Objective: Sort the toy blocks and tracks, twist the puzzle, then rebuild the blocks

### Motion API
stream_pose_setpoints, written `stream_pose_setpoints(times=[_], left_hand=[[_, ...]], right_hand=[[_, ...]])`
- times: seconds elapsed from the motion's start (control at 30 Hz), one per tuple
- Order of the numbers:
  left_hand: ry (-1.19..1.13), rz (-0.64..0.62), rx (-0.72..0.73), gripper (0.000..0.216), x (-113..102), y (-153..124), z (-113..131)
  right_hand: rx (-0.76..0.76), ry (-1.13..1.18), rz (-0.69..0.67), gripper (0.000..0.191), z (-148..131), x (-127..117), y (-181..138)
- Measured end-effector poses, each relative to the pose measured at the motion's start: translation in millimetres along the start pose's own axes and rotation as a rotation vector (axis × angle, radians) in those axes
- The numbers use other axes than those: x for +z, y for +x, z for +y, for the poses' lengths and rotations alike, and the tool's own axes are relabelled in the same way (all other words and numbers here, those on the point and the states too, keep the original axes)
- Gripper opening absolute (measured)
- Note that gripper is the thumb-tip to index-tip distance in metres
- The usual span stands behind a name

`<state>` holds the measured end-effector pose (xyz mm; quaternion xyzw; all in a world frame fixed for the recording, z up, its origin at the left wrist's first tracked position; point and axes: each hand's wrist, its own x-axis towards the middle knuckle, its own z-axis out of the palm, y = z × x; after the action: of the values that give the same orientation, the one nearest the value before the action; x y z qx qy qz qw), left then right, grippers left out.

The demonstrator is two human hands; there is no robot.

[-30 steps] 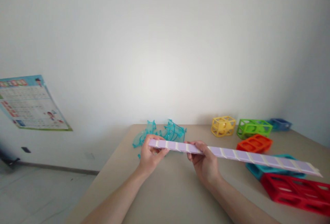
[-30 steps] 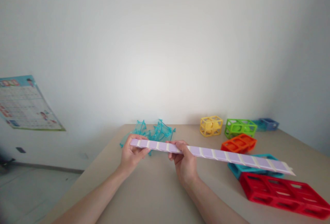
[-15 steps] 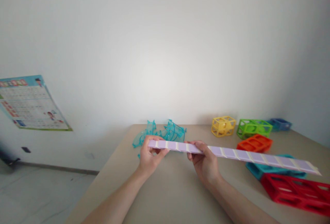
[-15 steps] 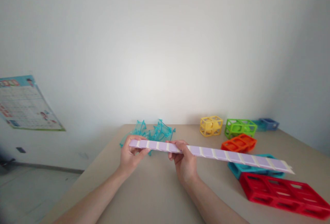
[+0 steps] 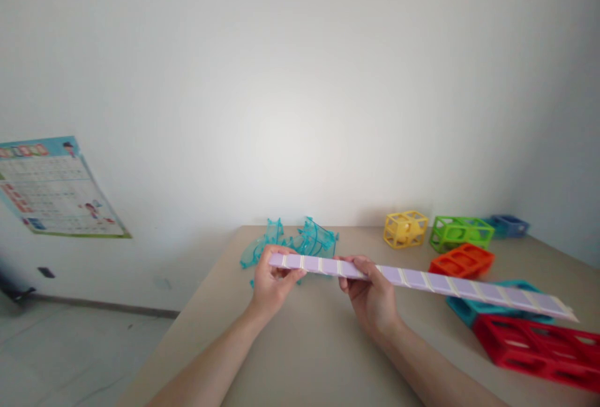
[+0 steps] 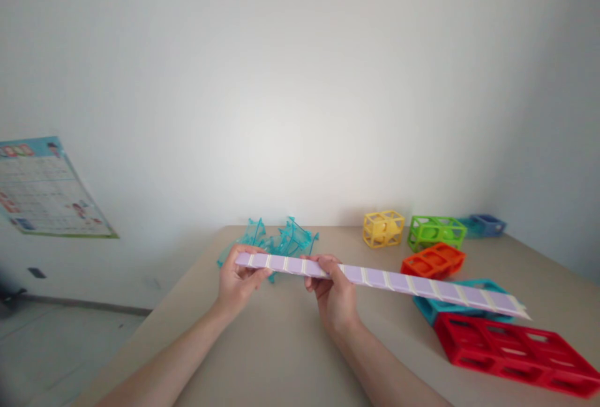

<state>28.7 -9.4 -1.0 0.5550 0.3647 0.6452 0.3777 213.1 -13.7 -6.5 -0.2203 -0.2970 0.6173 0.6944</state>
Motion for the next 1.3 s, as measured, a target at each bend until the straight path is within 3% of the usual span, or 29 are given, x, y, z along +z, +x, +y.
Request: stream_pose_setpoints(times=[0.3,0.6,0.8,0.97,1.1,1.17,1.3], left_hand=[[-0.055,0.048,-0.001,0.044,2,4,1],[-0.09,0.208,0.119,0.04,-10,17,-4],[-0.135,0.201,0.049,0.074,-3,12,-1],[-0.151,0.074,0.026,0.062,-1,5,-4],[-0.079,-0.078,-0.017,0.041,-4,3,-13],[-0.039,-0.132,-0.029,0.033,-6,3,-18],[0.007,-0.141,-0.03,0.025,-8,4,-23]], right_hand=[[0.021,0.028,-0.032,0.015,0,2,-1],[-0.033,0.057,-0.003,0.021,-7,-2,6],[-0.103,-0.068,0.027,0.02,-28,3,15],[-0.015,-0.106,0.159,0.015,-37,34,71],[0.159,-0.118,0.227,0.015,-18,62,132],[0.223,-0.109,0.266,0.026,-5,70,156],[0.314,-0.081,0.328,0.033,14,73,187]])
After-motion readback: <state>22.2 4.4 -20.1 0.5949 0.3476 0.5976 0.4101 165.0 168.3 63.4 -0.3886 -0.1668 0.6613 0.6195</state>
